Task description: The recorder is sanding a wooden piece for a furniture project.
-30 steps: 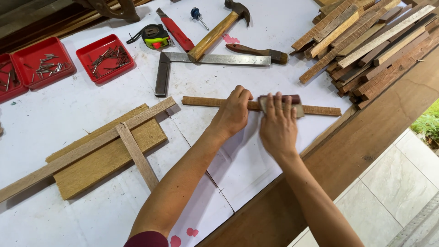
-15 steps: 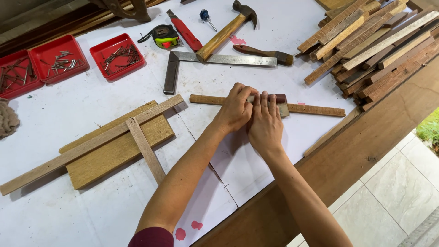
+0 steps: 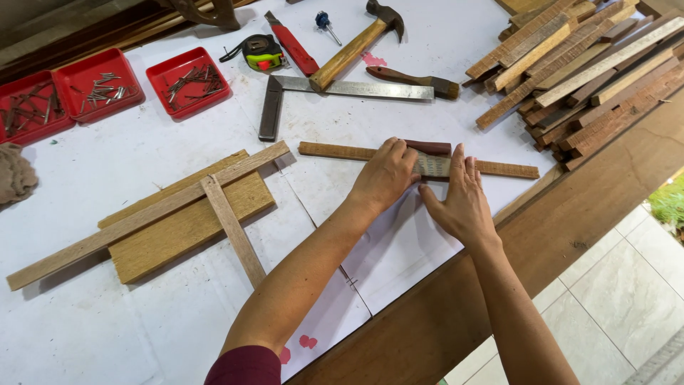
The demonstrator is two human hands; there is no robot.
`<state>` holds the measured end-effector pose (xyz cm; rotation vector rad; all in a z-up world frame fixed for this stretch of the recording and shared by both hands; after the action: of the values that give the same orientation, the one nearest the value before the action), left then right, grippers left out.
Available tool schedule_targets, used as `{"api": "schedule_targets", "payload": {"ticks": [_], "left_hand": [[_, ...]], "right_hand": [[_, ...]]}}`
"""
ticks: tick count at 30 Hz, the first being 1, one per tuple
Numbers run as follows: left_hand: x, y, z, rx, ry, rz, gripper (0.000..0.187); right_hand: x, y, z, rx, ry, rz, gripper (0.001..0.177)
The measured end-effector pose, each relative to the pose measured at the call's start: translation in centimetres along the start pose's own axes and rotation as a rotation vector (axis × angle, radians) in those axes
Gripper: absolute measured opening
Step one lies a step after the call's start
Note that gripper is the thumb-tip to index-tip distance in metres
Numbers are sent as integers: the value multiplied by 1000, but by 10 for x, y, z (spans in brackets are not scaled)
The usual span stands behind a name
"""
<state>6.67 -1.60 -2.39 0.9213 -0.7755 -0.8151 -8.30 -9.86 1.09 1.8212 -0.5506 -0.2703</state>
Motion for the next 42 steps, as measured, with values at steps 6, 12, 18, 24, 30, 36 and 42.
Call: {"api": "schedule_targets", "payload": {"ticks": [6, 12, 18, 24, 30, 36, 42], "left_hand": [[-24, 48, -22, 47, 103, 5, 43], [-4, 11, 1, 83, -15, 16, 31], [-8, 11, -53, 52, 102, 130, 34], [-7, -3, -28, 72, 87, 289, 34], [-22, 34, -60, 102, 217, 285, 33], [-20, 6, -25, 102, 166, 315, 18], [-32, 47, -56, 128, 263, 252, 16]], "right_hand": [[-3, -12, -1, -176, 75, 45, 76], [4, -21, -6, -307, 102, 80, 65], [1, -7, -8, -250, 79, 19, 62], [9, -17, -14, -377, 81, -29, 58], [20, -25, 7, -353, 67, -127, 56], [19, -27, 0, -431, 102, -75, 59], [17, -16, -2, -414, 114, -107, 57]]}}
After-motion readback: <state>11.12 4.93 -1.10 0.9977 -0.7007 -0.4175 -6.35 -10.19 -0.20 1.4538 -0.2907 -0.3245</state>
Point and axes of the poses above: each hand's wrist, its own x-axis towards the middle knuckle, its own y-axis out of the back of the hand, z = x × y, the point moved 2 cm from there along x, towards the middle knuckle, and after that the axes turned 12 degrees about y, right-handed, at the moved point
